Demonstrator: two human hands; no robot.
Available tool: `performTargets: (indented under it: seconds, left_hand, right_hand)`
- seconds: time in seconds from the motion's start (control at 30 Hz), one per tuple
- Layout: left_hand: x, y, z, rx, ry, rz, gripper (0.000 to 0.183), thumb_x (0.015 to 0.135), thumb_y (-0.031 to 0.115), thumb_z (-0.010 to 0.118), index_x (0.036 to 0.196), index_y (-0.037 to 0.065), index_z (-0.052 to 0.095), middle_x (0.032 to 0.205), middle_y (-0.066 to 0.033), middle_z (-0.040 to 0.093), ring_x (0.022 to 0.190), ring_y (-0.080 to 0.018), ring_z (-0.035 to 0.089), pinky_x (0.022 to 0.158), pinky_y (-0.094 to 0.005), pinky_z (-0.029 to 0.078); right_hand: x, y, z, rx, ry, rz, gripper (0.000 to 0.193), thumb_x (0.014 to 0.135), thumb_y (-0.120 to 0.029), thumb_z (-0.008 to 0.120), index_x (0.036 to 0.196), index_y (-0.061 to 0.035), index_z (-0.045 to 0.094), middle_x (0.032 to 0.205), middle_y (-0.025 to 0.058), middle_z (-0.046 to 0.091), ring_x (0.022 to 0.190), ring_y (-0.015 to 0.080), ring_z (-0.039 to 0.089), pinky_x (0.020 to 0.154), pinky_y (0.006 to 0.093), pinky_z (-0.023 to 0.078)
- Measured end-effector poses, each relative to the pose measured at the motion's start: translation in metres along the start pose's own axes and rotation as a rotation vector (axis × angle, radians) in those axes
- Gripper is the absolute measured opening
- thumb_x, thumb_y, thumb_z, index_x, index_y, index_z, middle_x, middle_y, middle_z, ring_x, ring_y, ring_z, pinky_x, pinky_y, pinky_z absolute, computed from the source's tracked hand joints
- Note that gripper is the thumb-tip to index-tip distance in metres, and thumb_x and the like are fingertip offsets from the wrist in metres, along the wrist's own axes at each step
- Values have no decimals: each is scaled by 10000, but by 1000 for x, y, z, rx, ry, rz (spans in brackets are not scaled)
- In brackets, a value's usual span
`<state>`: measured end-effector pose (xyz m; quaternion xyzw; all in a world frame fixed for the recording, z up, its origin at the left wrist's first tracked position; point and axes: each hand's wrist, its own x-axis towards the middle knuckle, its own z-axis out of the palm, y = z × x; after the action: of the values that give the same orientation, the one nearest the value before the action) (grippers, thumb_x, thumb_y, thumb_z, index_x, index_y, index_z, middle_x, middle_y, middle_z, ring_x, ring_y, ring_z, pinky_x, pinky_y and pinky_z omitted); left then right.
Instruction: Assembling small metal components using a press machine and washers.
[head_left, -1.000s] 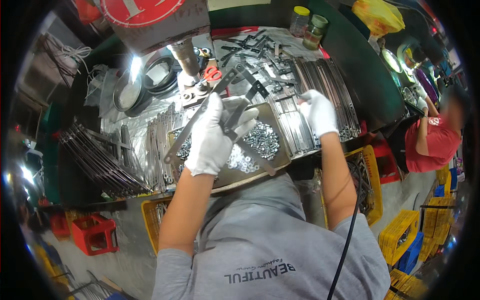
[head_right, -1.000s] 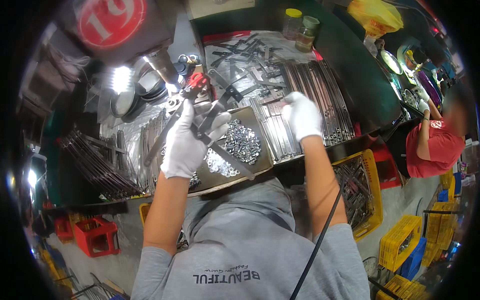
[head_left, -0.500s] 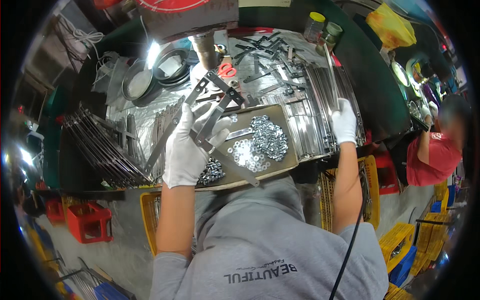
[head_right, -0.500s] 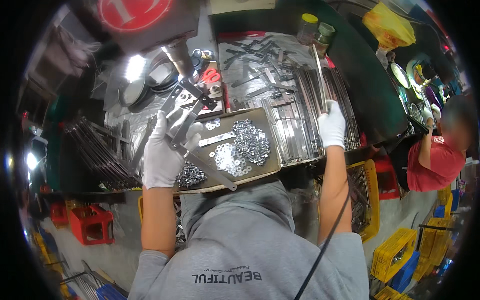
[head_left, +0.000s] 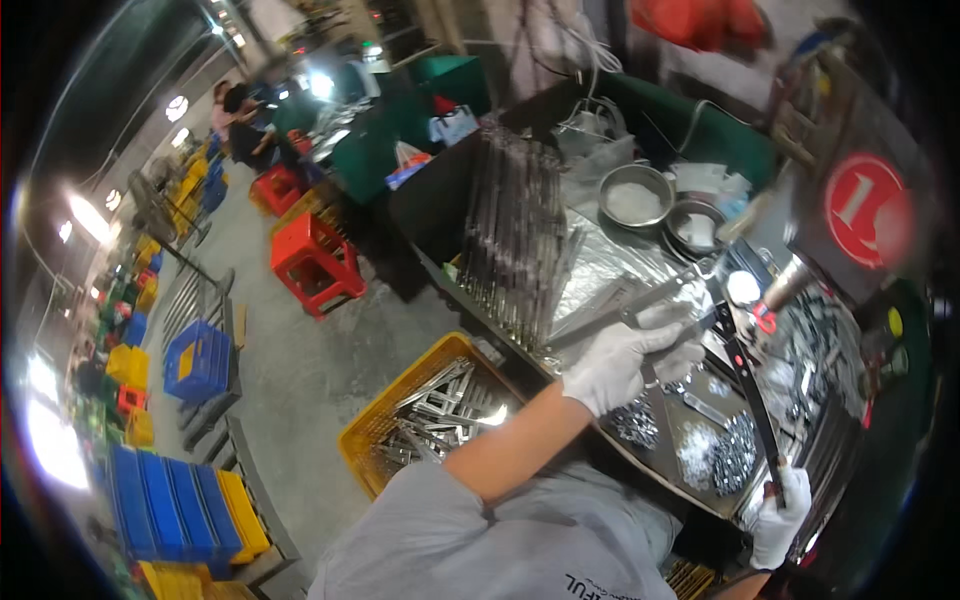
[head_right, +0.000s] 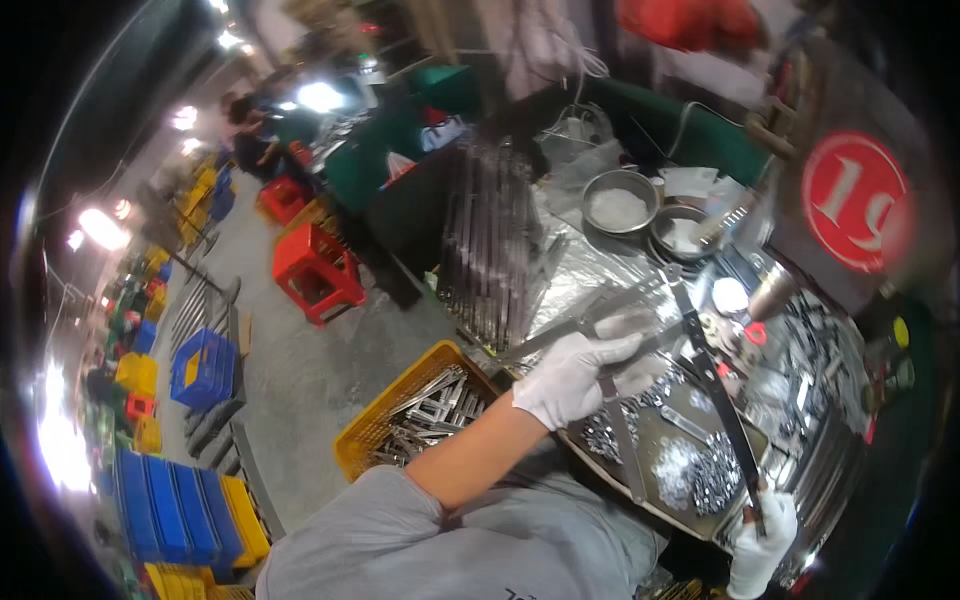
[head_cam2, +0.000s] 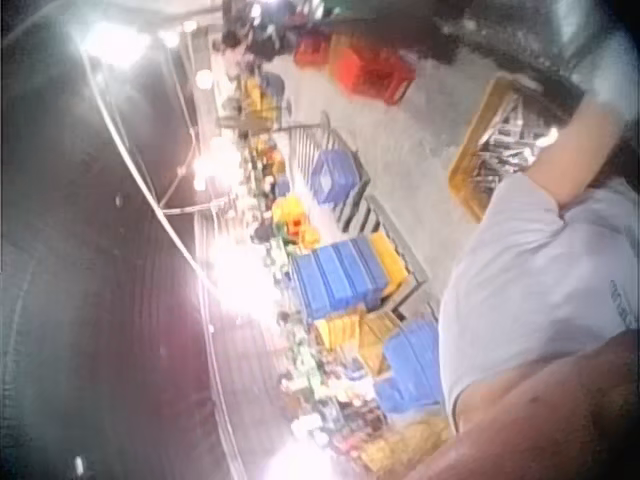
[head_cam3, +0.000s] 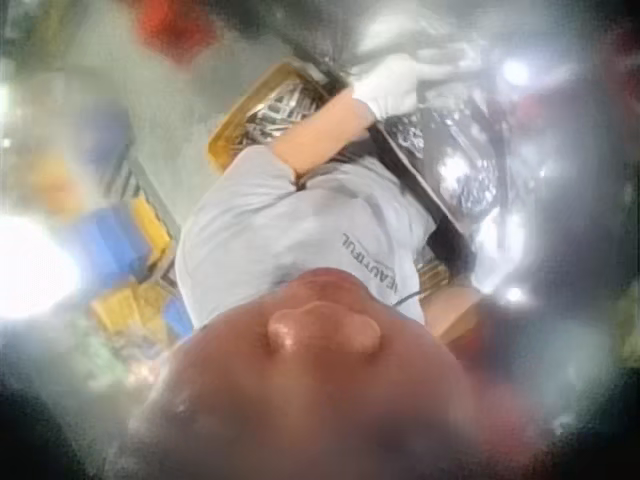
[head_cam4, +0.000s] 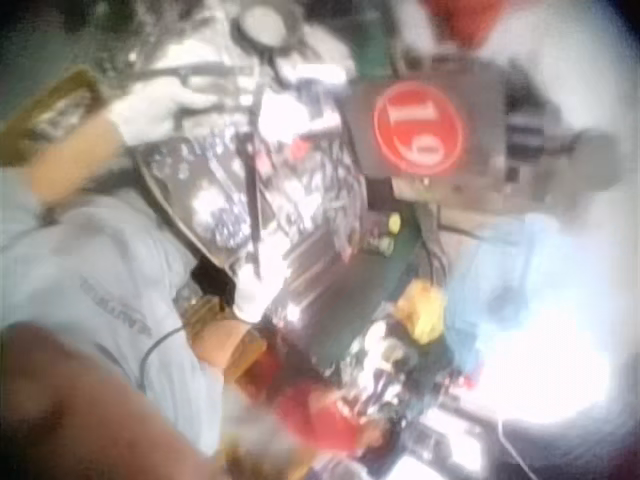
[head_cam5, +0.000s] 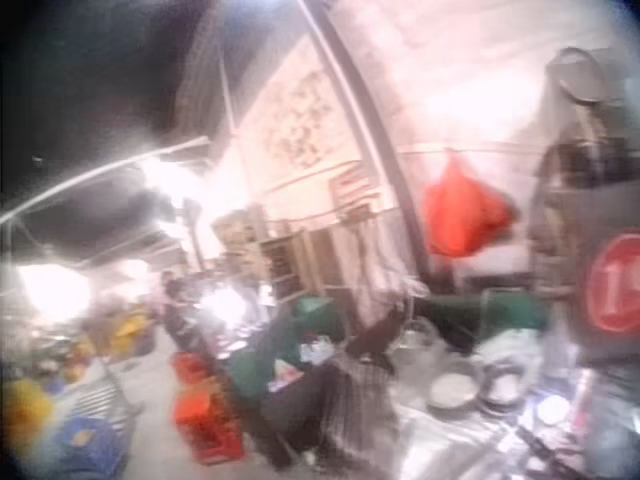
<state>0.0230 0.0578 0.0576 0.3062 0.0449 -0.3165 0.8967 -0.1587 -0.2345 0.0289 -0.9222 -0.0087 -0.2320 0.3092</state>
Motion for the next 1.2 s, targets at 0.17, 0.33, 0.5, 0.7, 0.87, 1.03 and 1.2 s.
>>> performTargets:
  seconds: [0.17,0.33,0.5,0.7,0.87,1.03,1.2]
  left_hand:
    - [-10,13,-2,55,26,44,378,940,94,541,1313,97,477,1177,-91,600,967,-240,657,772,-313,570]
    - [-10,11,-7,62,-27,11,374,930,81,556,1298,82,491,1155,-102,604,955,-234,657,758,-312,575]
    - [-8,14,-2,-90,-9,101,358,923,63,553,1277,58,498,1150,-137,601,962,-264,657,724,-308,582]
    - [-13,18,-3,-26,63,150,288,934,53,525,1220,21,517,1091,-157,627,918,-270,668,711,-330,583]
    - [-8,17,-16,0,57,160,358,933,62,535,1288,68,488,1114,-131,617,928,-269,667,711,-321,584]
    - [-8,13,-17,14,102,138,326,938,63,528,1263,79,513,1089,-127,632,913,-265,675,705,-335,587]
    - [-11,10,-11,-5,89,152,304,939,61,527,1242,82,529,1064,-139,641,901,-268,676,700,-340,588]
  right_hand:
    - [3,8,9,36,-39,46,600,696,192,548,1207,-113,626,788,-4,426,658,111,395,587,232,320]
    - [5,1,18,53,-59,39,591,707,185,553,1216,-107,620,804,1,448,680,110,409,617,233,335]
    - [1,-6,13,94,-30,109,537,722,178,555,1195,-69,616,820,36,470,724,152,465,658,255,379]
    - [21,-31,12,42,-6,83,458,635,173,579,1049,-8,655,791,97,547,679,211,538,632,287,429]
    - [26,-30,9,12,-6,11,444,655,161,623,1033,-63,679,743,69,555,659,200,540,601,289,427]
    - [18,-25,4,46,-9,62,504,644,158,654,1074,-104,685,746,65,563,656,206,547,605,298,440]
    - [16,-25,6,34,-7,54,521,648,147,670,1093,-123,686,729,64,549,631,201,541,587,300,435]
